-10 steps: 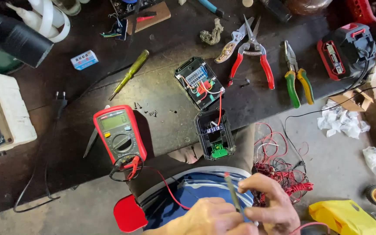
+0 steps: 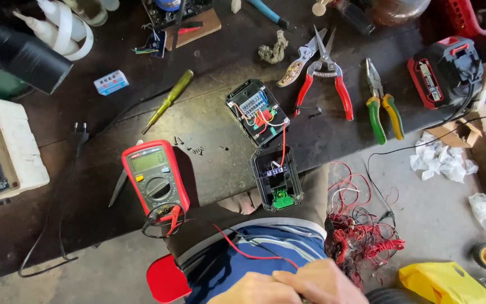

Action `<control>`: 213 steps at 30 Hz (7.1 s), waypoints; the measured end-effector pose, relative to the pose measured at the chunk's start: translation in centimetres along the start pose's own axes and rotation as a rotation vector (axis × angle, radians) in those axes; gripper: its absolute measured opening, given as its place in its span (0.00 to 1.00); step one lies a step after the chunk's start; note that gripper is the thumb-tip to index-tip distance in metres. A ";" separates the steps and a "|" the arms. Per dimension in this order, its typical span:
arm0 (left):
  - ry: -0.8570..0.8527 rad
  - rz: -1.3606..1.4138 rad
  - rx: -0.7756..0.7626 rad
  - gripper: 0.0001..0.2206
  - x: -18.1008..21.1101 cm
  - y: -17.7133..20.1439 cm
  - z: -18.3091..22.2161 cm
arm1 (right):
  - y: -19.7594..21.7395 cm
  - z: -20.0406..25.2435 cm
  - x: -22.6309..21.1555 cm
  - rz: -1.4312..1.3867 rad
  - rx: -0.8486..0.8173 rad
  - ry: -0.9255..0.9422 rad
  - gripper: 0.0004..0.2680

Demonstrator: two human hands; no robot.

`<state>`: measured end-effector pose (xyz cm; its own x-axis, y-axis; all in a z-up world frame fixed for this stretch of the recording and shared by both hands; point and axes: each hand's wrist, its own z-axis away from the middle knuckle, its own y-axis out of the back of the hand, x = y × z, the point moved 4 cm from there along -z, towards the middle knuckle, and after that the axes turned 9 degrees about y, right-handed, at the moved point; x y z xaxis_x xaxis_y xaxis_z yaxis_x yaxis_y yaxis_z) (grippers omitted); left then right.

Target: Testing battery voltage with a multimeter and reassembling the battery pack components into the casing.

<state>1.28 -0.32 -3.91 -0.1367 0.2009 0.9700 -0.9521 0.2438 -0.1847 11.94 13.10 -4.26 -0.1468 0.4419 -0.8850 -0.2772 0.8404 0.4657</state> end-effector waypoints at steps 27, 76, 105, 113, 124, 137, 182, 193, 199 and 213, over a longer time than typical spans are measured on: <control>0.300 -0.499 -0.148 0.20 4.6 1.3 -0.6 | 6.3 2.0 2.7 0.073 1.282 0.292 0.09; -0.516 -0.442 1.029 0.08 0.4 9.7 -2.3 | 6.8 -5.6 5.8 0.026 1.235 0.080 0.06; -0.501 -0.552 1.078 0.08 0.8 9.5 -2.5 | 7.3 -6.1 5.2 0.178 1.220 0.121 0.07; -0.485 -0.464 1.038 0.13 -0.3 9.2 -1.8 | 8.0 -6.4 4.0 0.228 1.164 -0.134 0.05; -0.564 -0.482 1.078 0.06 1.9 9.4 -0.2 | 5.6 -6.8 4.5 0.278 1.234 0.033 0.07; -0.565 -0.466 1.104 0.08 1.4 10.0 -1.2 | 7.3 -7.6 3.5 0.344 1.197 -0.091 0.05; -0.551 -0.572 1.227 0.07 1.2 9.9 -2.5 | 7.3 -6.6 5.2 0.149 1.213 0.050 0.07; -0.548 -0.551 1.223 0.06 1.6 9.9 -2.5 | 7.4 -6.8 4.5 0.170 1.226 0.028 0.07; -0.530 -0.583 1.228 0.07 2.2 9.7 -1.8 | 7.0 -7.2 3.5 0.244 1.220 -0.027 0.07; -0.557 -0.505 1.193 0.05 1.5 9.7 -0.8 | 5.4 -6.5 5.0 0.209 1.227 -0.019 0.08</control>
<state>-7.89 3.15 -4.36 0.4625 -0.1299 0.8771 -0.5479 -0.8196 0.1676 3.50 17.81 -6.12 -0.0645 0.5984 -0.7986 0.8212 0.4865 0.2983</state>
